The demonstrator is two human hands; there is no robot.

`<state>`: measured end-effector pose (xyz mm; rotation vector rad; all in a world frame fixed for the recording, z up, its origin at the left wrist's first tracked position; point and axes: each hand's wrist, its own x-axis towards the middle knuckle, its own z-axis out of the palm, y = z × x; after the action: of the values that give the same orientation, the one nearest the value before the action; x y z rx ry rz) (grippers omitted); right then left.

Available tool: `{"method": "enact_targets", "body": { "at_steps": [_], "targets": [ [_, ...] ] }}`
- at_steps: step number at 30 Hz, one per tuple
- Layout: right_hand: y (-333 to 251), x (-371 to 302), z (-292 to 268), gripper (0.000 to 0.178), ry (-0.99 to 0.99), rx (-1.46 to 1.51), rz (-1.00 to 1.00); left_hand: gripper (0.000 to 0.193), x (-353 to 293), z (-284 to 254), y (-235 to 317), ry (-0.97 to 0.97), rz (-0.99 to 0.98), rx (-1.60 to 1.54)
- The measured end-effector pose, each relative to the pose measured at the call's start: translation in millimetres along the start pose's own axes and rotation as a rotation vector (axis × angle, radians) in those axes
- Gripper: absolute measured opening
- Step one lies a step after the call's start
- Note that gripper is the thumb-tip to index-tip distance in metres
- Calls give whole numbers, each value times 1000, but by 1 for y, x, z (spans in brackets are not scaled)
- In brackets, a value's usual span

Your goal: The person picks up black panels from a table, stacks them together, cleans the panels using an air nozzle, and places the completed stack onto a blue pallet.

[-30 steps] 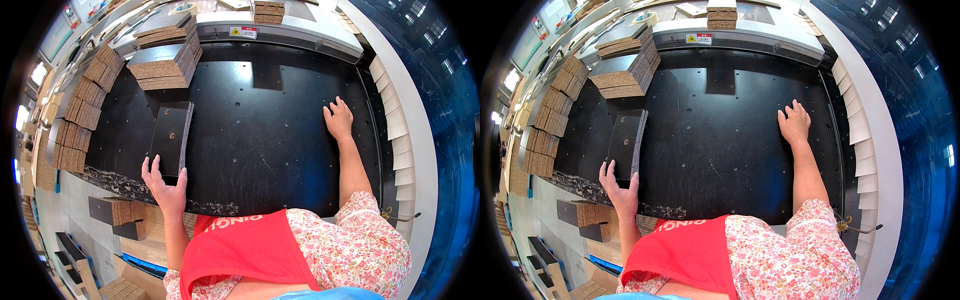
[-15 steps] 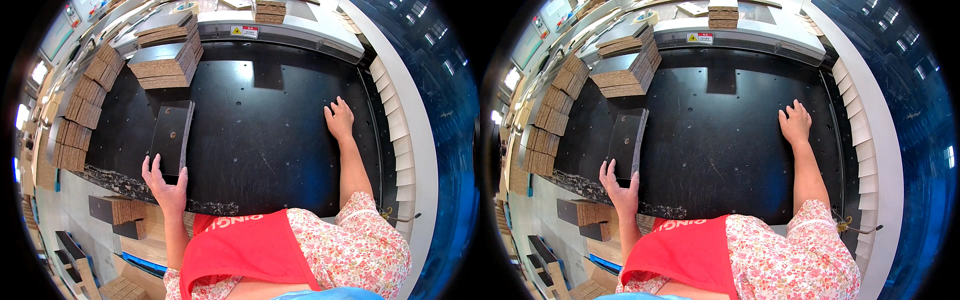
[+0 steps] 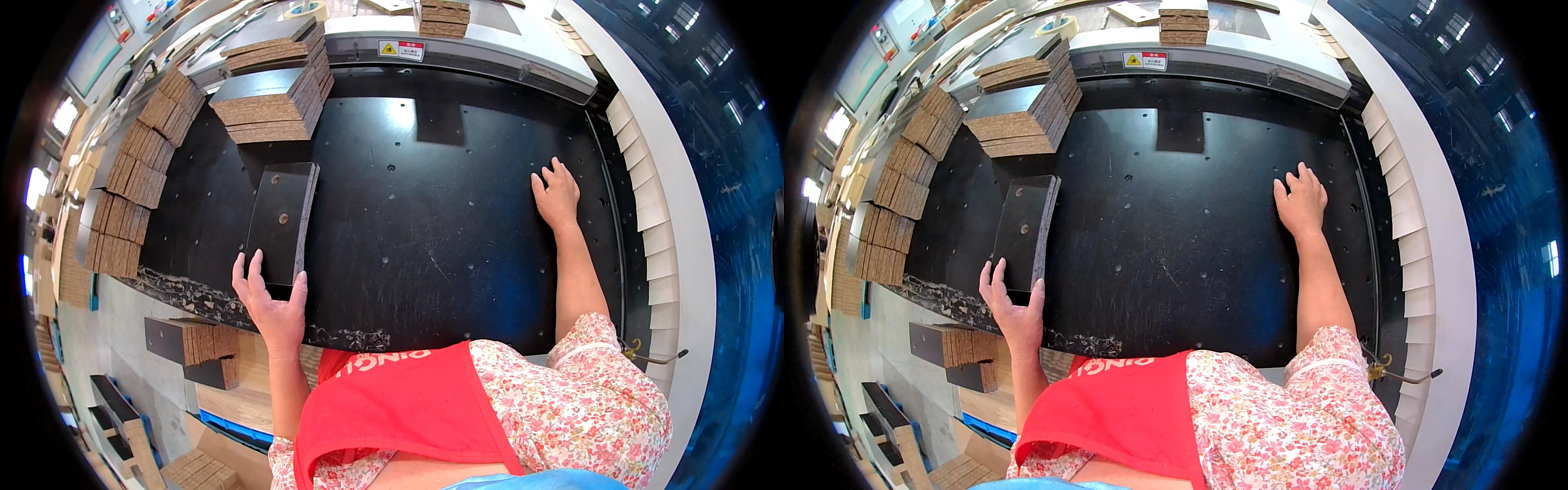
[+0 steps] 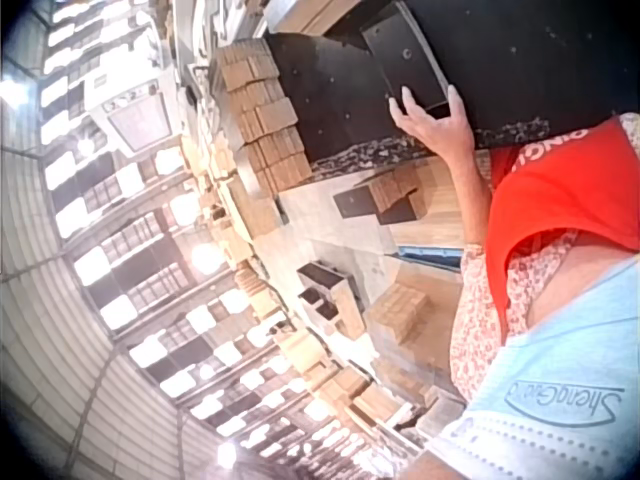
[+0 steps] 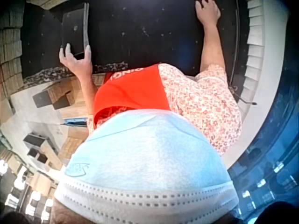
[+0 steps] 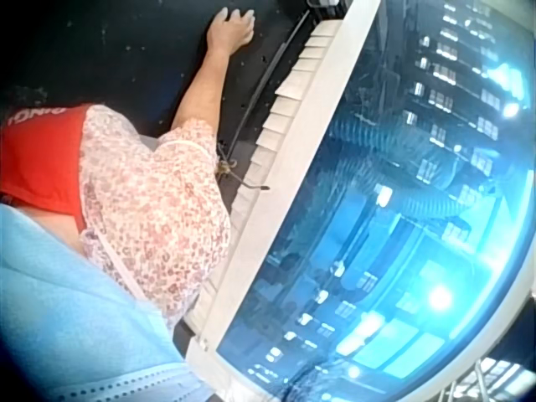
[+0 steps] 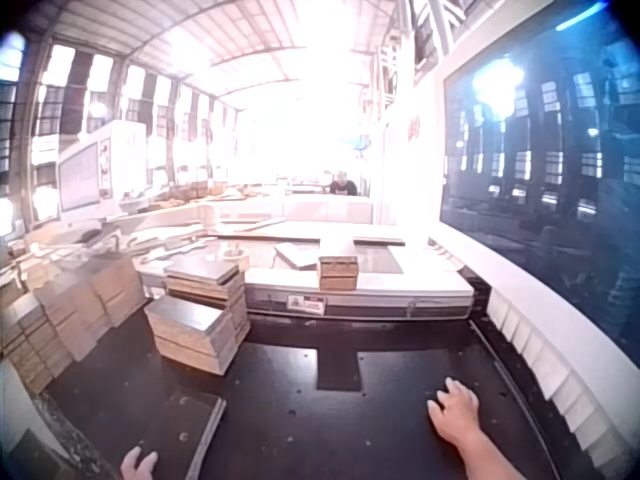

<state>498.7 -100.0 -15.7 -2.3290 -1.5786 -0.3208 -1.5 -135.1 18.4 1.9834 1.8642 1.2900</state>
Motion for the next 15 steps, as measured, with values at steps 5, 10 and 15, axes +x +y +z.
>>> {"method": "enact_targets", "body": {
  "at_steps": [5, 10, 15],
  "targets": [
    [0, 0, 1, 42, 8, 2, -3, 69, 0, 0, -1, -11, -9, -3],
    [1, 0, 1, 42, 10, -10, -7, 66, 0, 1, -1, -1, -3, 2],
    [0, -1, 0, 42, 5, 3, -3, 67, 0, 1, -1, 6, 1, 2]
  ]
}}
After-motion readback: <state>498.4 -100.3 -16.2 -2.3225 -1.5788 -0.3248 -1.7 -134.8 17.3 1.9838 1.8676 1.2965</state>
